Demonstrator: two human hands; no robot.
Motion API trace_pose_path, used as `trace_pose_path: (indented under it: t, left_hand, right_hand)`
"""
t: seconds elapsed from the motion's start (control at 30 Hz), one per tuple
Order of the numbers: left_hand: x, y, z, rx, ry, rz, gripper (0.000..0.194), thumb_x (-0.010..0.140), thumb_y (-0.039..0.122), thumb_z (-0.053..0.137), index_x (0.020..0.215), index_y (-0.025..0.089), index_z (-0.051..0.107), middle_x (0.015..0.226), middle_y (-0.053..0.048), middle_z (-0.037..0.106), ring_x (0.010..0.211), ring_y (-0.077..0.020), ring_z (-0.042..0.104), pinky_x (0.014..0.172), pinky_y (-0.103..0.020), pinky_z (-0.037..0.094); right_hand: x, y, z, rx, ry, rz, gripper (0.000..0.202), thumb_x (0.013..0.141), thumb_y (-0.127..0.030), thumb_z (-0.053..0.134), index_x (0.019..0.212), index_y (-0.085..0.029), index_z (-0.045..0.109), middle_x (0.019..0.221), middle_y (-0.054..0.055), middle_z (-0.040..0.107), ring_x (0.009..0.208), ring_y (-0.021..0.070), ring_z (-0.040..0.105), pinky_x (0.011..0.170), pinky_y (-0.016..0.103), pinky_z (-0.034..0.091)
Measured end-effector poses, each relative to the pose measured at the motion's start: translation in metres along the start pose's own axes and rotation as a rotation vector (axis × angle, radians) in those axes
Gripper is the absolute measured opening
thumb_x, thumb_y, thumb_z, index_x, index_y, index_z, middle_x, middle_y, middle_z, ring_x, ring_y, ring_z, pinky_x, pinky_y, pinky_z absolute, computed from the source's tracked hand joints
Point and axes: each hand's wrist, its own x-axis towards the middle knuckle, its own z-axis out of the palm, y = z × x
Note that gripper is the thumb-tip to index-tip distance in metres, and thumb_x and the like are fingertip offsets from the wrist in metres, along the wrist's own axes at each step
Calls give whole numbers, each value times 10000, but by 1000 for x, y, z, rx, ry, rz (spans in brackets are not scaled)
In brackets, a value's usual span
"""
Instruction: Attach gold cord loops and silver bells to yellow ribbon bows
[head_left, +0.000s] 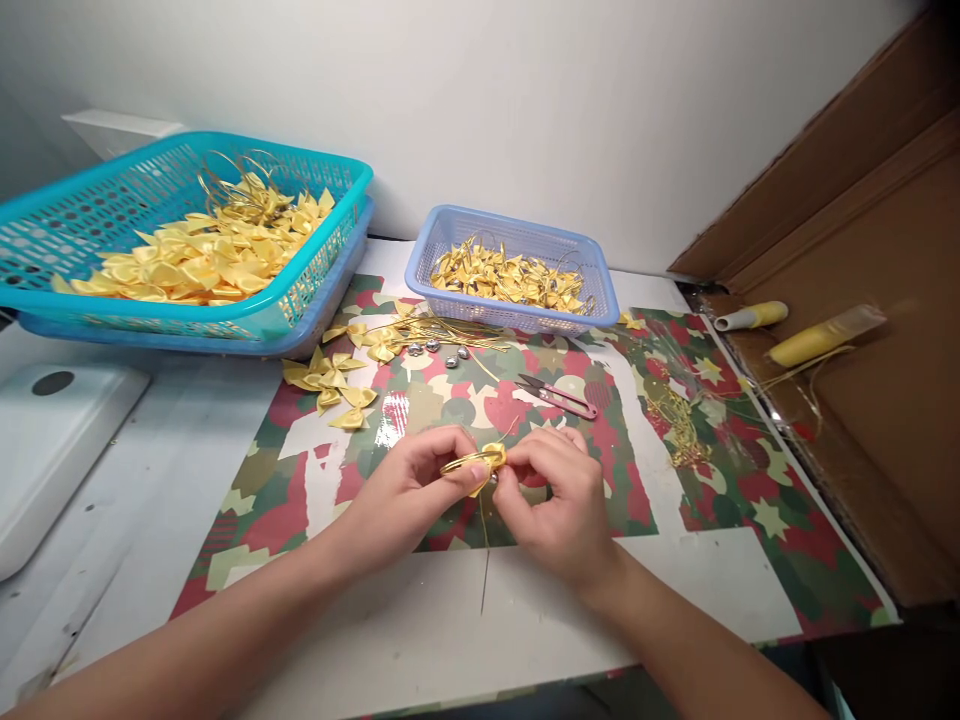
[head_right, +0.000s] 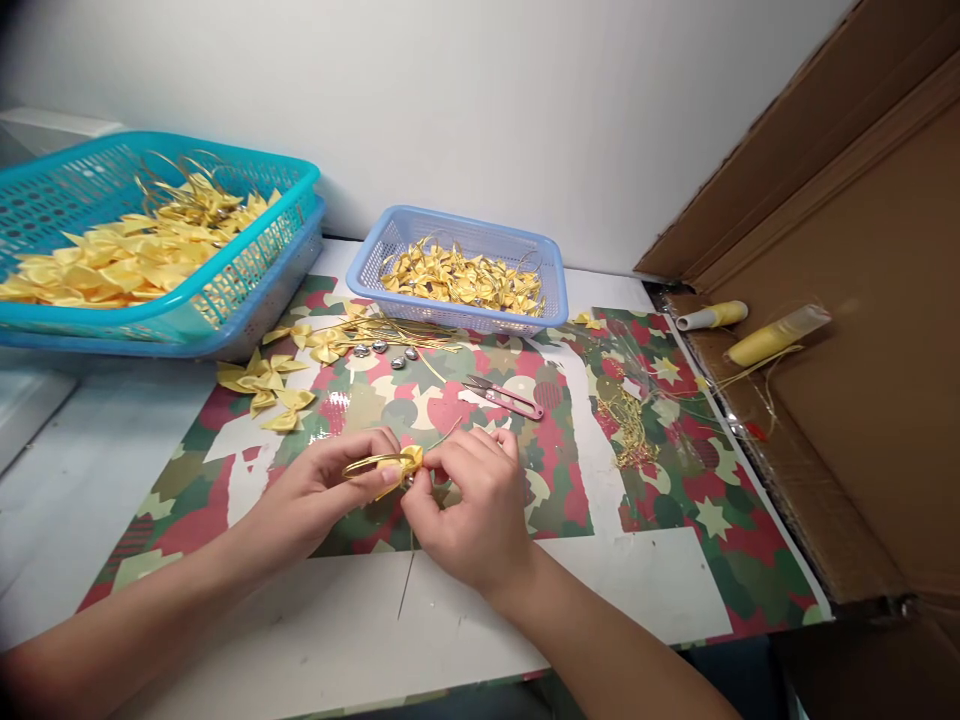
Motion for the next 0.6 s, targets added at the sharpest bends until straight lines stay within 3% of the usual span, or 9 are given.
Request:
trace_pose_path:
  t: [0.13, 0.33, 0.6]
  left_hand:
    - [1, -2, -2, -10, 40, -25, 290, 799, 407, 612, 658, 168, 528, 652, 25, 461, 557, -86, 410, 496, -206, 367]
    - [2, -2, -2, -42, 29, -49, 291, 797, 419, 606, 669, 172, 523, 638, 23, 477, 537, -91, 437, 490, -216, 382]
    - [0, 0, -1, 16, 37, 15, 300, 819, 422, 585, 652, 179, 525, 644, 14, 511, 547, -97, 451, 491, -216, 404]
  right_hand:
    - [1, 1, -3, 76, -60, 97, 152, 749, -117, 526, 618, -193, 536, 540, -54, 508, 507, 97, 452, 617, 298, 341]
    - [3, -5, -7, 51, 93, -49, 60, 751, -171, 625, 795, -206, 608, 648, -21, 602, 593, 138, 536, 642, 317, 379]
    - [2, 0, -4, 0, 60, -21, 118, 716, -81, 553, 718, -198, 560, 653, -22, 601, 589, 129, 520, 661, 322, 367]
